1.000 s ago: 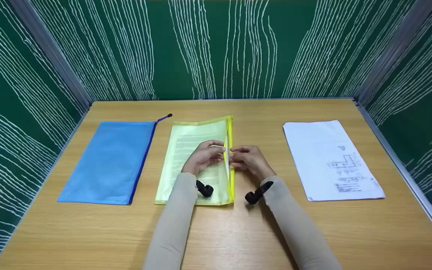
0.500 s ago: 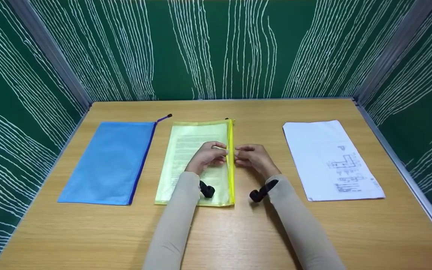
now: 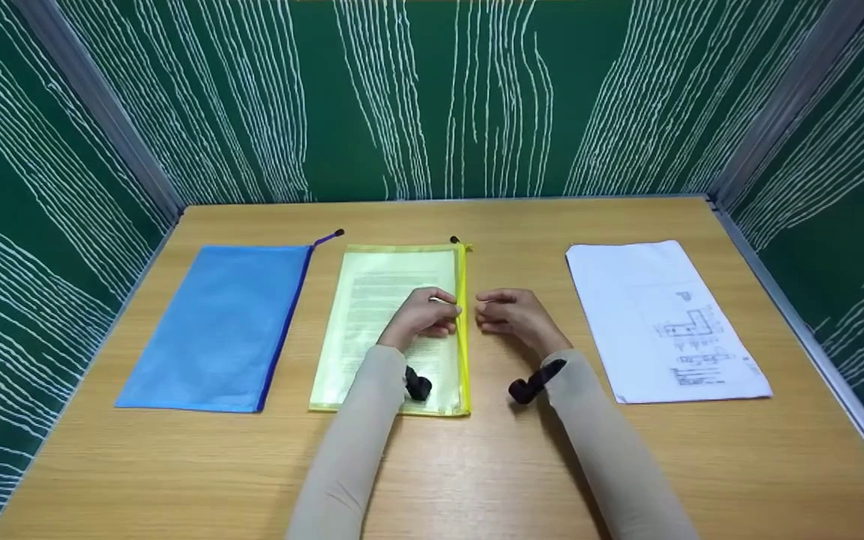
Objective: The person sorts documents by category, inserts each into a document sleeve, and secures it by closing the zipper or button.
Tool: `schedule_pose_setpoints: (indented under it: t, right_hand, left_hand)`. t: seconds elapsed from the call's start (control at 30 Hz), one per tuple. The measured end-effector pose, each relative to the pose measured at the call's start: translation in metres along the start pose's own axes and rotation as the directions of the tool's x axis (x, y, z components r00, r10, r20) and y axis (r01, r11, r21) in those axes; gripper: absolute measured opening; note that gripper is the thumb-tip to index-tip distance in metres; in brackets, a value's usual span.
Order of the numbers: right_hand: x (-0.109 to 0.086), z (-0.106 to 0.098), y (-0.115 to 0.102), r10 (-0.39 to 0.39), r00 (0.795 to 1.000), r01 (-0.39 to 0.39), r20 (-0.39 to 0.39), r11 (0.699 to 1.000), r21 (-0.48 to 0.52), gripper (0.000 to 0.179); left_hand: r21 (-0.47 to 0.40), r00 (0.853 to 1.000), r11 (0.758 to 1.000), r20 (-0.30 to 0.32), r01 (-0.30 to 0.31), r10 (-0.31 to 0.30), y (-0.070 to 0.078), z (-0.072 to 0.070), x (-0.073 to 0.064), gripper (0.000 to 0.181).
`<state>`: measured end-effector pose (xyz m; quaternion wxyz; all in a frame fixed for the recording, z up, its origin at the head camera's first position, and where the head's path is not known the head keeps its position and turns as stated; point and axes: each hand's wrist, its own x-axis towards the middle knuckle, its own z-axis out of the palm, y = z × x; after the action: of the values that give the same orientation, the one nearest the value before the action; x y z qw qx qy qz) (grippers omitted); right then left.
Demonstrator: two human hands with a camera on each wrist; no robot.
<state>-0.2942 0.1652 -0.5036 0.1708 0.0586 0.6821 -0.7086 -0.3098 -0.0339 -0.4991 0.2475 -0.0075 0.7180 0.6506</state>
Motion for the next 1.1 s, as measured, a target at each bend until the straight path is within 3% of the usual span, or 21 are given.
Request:
schedule_pose_setpoints:
  t: [0.3,0.43,0.53,0.7,0.87,0.97,1.1]
  right_hand:
    - [0.002,-0.013,-0.002,0.013,1.000,-0.014,-0.015,0.999,-0.045,0.037]
    - [0.006,-0.017,-0.003,0.014,0.999,-0.016,-0.031,0.998,-0.061,0.037]
    - [0.011,-0.021,-0.004,0.015,0.999,-0.018,-0.040,0.997,-0.076,0.036]
    - [0.018,-0.024,-0.008,0.007,0.998,-0.014,-0.056,0.992,-0.122,0.035]
    - [0.023,-0.026,-0.016,0.019,0.997,-0.033,-0.078,0.983,-0.182,0.037]
    - [0.028,-0.027,-0.021,0.039,0.994,-0.061,-0.102,0.975,-0.213,0.036]
    - [0.033,-0.028,-0.028,0.072,0.987,-0.104,-0.142,0.967,-0.234,0.035]
  left_hand:
    - [0.040,1.000,0.999,0.000,-0.006,0.006,0.003,0.002,-0.001,0.032]
    - [0.135,0.998,0.989,-0.014,-0.058,0.061,0.005,0.001,-0.001,0.028]
    - [0.233,0.992,0.966,-0.023,-0.114,0.123,0.006,0.000,0.001,0.025]
    - [0.414,0.970,0.884,-0.008,-0.217,0.242,0.006,-0.008,0.006,0.027]
    - [0.538,0.953,0.799,0.032,-0.269,0.300,0.010,-0.015,0.009,0.040]
    - [0.645,0.950,0.719,0.036,-0.258,0.309,0.013,-0.017,0.011,0.048]
    - [0.779,0.955,0.599,0.000,-0.186,0.296,0.018,-0.017,0.012,0.057]
